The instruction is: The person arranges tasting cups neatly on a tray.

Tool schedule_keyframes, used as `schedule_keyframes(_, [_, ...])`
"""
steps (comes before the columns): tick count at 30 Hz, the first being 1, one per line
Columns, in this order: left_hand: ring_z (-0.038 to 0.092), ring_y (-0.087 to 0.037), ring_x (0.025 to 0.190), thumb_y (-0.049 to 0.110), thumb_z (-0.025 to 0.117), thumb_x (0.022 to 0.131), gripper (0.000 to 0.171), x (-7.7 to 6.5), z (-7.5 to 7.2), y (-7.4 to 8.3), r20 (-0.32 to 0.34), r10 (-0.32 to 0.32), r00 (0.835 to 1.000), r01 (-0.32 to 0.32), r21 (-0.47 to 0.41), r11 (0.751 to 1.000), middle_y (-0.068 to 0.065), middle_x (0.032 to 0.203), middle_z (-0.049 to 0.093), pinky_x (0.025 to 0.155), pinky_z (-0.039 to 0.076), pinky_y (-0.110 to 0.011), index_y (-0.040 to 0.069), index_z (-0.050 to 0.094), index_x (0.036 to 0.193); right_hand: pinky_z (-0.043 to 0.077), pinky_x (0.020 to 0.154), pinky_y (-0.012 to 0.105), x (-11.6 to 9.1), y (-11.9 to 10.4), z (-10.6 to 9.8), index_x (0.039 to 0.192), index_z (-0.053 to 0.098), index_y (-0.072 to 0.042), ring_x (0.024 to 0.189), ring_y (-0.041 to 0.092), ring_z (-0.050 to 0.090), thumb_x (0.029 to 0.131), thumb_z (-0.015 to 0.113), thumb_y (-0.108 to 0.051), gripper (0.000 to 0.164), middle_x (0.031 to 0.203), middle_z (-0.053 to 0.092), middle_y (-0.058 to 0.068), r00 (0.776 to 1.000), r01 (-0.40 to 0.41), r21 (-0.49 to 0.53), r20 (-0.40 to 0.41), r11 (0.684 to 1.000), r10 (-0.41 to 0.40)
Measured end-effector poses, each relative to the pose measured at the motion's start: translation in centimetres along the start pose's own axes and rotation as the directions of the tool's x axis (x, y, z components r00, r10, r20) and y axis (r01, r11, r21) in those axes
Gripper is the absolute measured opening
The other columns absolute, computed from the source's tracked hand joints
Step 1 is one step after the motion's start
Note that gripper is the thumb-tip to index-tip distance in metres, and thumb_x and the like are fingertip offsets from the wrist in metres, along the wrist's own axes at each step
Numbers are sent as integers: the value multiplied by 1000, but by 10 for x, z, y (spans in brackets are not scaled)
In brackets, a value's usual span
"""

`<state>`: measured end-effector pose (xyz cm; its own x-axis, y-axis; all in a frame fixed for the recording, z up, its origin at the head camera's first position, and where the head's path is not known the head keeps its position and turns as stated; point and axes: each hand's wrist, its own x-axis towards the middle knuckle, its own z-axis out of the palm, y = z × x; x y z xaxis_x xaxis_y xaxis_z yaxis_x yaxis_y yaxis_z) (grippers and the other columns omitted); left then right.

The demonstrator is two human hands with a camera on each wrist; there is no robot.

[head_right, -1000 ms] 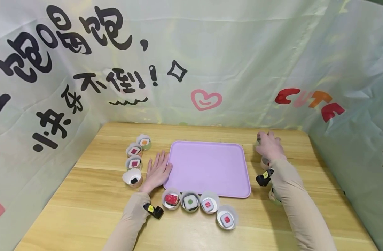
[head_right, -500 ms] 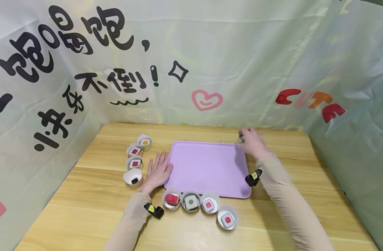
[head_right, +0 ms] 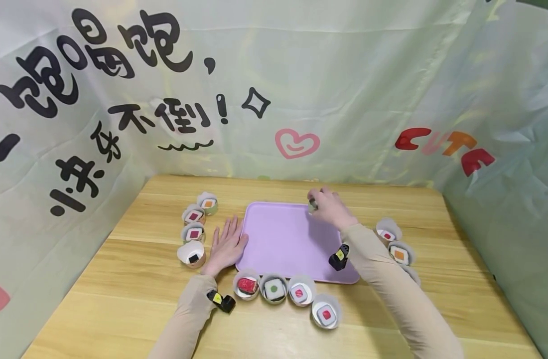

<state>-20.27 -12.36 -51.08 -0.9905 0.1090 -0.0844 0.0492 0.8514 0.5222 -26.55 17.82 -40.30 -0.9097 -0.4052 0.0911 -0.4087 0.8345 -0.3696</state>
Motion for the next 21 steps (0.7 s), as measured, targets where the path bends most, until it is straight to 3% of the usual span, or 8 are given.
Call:
schedule_keyframes(10, [-5, -26, 160, 41, 27, 108, 60, -1, 2, -1, -9, 9, 1000, -9, -1, 1000, -5, 172, 2, 127, -13, -52, 17, 18, 162, 52, 92, 58, 20, -31, 17, 121, 63, -1, 103, 43, 61, 79, 67, 0, 43, 116, 60, 26, 995, 59, -9, 80, 998, -58])
schedule_keyframes(21, [-3, -27, 160, 41, 27, 108, 59, -1, 2, -1, -17, 13, 1000, -12, 10, 1000, -6, 172, 3, 128, -11, -53, 16, 19, 162, 53, 94, 52, 40, -56, 30, 127, 62, -6, 102, 35, 60, 82, 68, -1, 46, 116, 59, 19, 982, 58, -16, 182, 998, -54])
